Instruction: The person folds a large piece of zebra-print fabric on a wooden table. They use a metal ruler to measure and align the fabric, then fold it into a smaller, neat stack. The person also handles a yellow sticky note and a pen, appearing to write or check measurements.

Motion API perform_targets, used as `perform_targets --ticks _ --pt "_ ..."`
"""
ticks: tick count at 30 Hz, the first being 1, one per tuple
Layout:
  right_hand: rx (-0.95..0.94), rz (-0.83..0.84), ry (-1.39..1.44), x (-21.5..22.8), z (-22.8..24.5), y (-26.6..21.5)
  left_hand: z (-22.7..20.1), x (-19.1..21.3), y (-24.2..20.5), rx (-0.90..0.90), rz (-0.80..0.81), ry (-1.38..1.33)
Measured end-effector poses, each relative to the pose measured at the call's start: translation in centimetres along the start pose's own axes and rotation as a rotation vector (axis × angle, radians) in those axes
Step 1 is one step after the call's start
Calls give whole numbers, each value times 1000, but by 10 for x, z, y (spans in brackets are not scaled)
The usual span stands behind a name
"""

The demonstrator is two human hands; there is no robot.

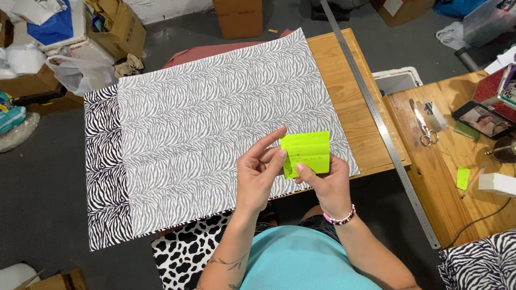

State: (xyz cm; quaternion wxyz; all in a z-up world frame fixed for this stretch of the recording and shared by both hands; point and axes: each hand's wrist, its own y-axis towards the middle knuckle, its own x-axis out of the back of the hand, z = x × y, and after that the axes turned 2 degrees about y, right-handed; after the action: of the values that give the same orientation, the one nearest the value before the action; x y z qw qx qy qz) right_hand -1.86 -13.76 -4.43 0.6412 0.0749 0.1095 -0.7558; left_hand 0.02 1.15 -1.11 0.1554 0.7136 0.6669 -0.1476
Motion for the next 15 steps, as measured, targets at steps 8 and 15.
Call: perform_targets --ticks 8,15 --pt "14 0 0 0 -1 0 -3 -3 -1 2 -8 4" --pt "10 -4 3 0 -1 -1 -2 -2 -1 4 3 6"
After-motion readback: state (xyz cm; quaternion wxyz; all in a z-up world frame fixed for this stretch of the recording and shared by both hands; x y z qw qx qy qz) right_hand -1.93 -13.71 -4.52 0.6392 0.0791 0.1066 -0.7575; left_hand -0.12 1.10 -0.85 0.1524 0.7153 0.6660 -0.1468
